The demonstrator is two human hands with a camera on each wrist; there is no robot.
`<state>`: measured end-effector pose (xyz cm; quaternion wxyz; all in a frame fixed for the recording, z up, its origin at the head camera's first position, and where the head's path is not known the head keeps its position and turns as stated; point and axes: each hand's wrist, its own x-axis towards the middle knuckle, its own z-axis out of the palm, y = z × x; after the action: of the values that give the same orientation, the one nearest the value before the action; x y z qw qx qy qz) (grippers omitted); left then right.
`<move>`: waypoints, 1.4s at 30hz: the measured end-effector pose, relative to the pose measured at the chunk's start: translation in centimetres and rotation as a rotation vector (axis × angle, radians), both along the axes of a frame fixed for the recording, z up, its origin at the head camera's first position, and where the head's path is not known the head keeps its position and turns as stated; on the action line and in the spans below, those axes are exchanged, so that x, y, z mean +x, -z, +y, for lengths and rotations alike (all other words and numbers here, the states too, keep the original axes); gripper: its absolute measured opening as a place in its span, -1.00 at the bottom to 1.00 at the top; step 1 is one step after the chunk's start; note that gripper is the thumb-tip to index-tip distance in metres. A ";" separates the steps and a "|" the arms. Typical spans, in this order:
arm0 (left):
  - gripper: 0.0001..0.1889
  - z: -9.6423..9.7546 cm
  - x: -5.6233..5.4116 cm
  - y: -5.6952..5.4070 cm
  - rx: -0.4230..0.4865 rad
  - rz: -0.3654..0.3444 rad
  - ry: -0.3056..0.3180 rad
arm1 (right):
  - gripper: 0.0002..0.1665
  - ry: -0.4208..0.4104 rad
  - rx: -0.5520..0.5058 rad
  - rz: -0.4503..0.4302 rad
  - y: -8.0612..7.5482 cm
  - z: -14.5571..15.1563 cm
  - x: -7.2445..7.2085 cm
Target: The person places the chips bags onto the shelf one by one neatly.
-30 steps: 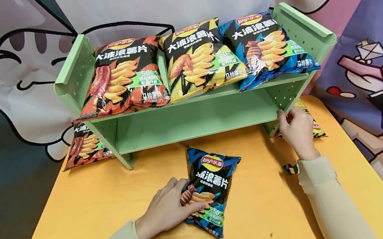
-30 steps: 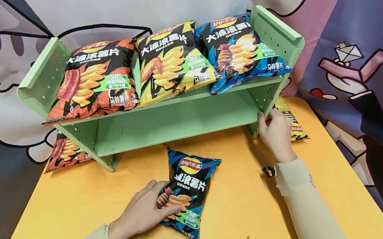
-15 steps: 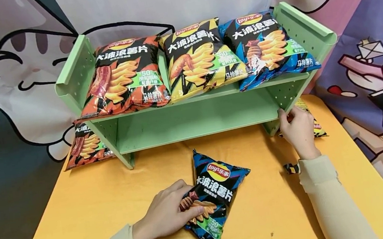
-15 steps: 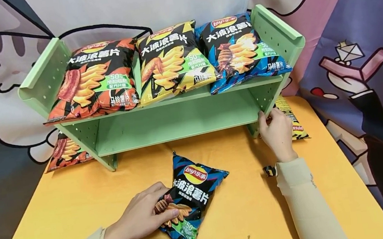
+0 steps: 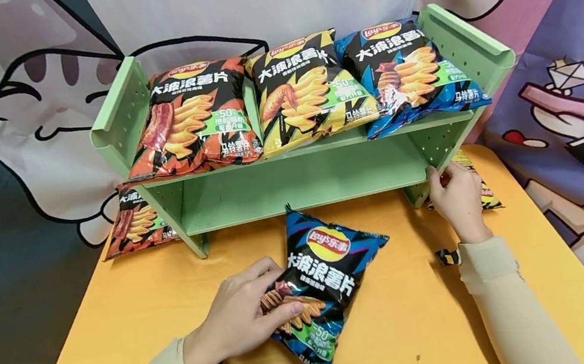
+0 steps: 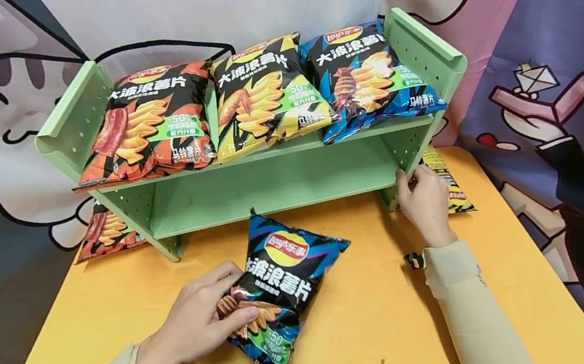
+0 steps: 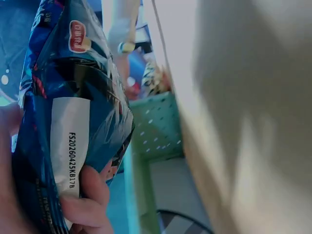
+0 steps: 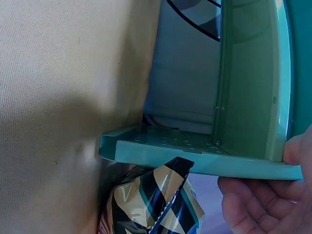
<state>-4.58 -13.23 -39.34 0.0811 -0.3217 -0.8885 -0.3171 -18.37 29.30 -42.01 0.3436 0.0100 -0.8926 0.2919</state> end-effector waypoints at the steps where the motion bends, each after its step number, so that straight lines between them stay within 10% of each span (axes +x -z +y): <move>1: -0.63 -0.1 -0.2 -0.3 0.002 0.015 -0.015 | -0.68 -0.001 0.001 0.000 0.0 0.0 0.0; 16: -0.53 -1.9 -5.5 -3.8 0.063 0.284 -0.389 | -0.68 -0.002 0.012 0.003 0.0 0.0 0.0; 29: -0.35 -3.4 -9.0 -3.7 0.004 0.275 -0.742 | -0.69 0.001 0.020 0.014 0.1 0.0 0.1; 42: -0.29 -3.1 -10.9 -2.6 -0.188 0.525 -0.851 | -0.68 0.003 0.022 0.013 0.1 0.1 0.0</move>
<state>-15.46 -16.29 -36.77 0.3942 -0.0059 -0.9153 -0.0829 -18.39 29.44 -42.14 0.3497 0.0145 -0.8935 0.2815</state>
